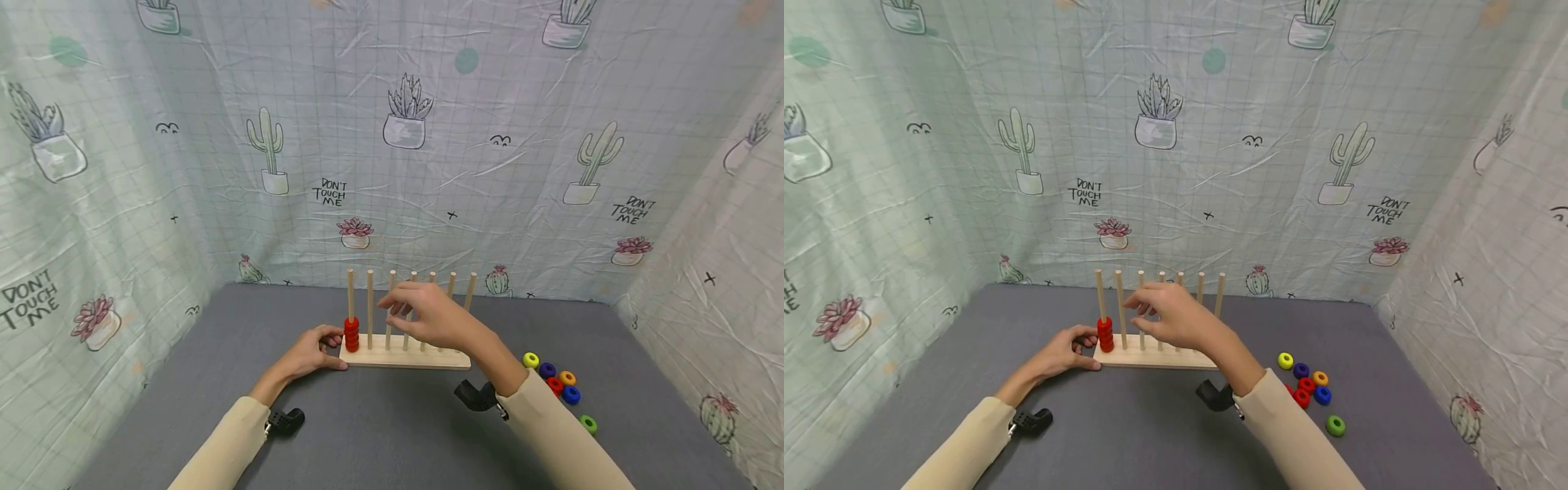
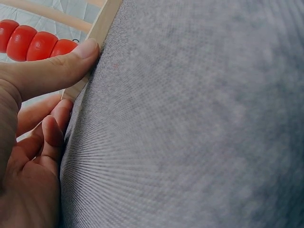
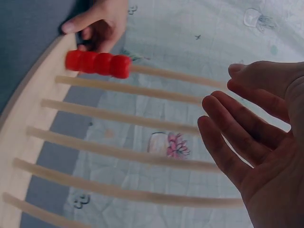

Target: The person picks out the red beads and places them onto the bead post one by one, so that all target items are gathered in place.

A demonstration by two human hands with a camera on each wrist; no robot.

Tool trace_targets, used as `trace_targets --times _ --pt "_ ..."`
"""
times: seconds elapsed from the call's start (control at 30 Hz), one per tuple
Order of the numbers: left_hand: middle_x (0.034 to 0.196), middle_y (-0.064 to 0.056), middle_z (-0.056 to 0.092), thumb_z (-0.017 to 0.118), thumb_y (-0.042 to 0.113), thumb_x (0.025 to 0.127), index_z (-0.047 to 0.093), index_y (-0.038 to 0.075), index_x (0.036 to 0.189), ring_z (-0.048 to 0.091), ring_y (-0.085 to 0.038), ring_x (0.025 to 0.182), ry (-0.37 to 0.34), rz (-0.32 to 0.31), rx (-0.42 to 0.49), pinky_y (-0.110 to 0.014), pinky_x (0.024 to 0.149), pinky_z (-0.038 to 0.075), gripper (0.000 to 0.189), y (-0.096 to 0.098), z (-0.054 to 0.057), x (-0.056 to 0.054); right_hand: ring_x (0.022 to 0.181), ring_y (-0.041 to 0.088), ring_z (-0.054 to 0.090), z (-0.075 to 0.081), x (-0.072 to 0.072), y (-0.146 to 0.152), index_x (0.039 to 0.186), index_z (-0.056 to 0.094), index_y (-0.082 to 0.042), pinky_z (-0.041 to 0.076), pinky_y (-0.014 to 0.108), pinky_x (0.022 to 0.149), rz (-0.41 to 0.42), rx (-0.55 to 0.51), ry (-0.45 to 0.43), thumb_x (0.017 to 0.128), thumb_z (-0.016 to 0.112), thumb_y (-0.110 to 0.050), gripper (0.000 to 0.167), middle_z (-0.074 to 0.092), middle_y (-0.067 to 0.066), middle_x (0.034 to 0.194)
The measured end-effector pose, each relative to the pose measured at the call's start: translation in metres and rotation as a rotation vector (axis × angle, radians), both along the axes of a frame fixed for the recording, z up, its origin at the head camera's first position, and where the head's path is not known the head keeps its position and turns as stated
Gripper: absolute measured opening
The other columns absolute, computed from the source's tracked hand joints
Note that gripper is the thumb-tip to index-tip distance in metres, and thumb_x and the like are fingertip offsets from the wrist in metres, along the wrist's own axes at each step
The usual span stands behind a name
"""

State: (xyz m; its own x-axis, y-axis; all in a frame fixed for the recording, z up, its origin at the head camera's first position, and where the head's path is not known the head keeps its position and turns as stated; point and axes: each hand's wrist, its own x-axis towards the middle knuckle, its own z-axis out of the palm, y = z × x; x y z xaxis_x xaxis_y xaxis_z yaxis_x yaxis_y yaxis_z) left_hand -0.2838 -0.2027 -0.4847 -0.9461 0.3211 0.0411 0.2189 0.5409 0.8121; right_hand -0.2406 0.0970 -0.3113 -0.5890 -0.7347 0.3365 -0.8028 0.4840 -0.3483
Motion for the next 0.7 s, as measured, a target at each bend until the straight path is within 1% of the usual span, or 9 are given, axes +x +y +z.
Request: trace_targets --times 0.23,0.33,0.5,0.7 --pt "0.115 -0.009 0.066 0.095 0.02 0.071 0.063 -0.001 0.135 0.057 -0.02 0.102 -0.003 -0.001 0.0 -0.025 0.079 0.045 0.075 -0.001 0.001 0.001 0.096 0.015 0.072 -0.016 0.005 0.012 0.12 0.073 -0.01 0.057 0.024 0.081 -0.008 0.005 -0.048 0.098 0.07 -0.013 0.023 0.074 0.004 0.115" --pt "0.115 -0.009 0.066 0.095 0.02 0.071 0.063 -0.001 0.135 0.057 -0.02 0.102 -0.003 0.002 0.001 -0.024 0.079 0.045 0.075 -0.001 0.001 0.001 0.096 0.016 0.072 -0.023 0.006 0.016 0.12 0.073 -0.01 0.057 0.026 0.081 -0.018 0.013 -0.044 0.098 0.07 -0.013 0.022 0.074 0.003 0.114" --pt "0.115 -0.01 0.066 0.095 0.019 0.071 0.063 -0.002 0.134 0.057 -0.02 0.102 0.005 -0.01 0.004 -0.024 0.078 0.045 0.075 -0.001 0.0 0.0 0.094 0.014 0.072 -0.034 0.007 0.024 0.119 0.074 -0.011 0.058 0.027 0.081 -0.028 0.021 -0.052 0.098 0.07 -0.013 0.021 0.074 0.003 0.112" --pt "0.116 -0.011 0.066 0.095 0.019 0.071 0.062 -0.002 0.135 0.057 -0.02 0.102 -0.001 -0.012 0.005 -0.024 0.078 0.044 0.075 -0.001 -0.001 0.0 0.094 0.015 0.072 -0.045 0.007 0.035 0.117 0.074 -0.01 0.058 0.028 0.08 -0.031 0.016 -0.058 0.098 0.071 -0.011 0.02 0.074 0.007 0.112"
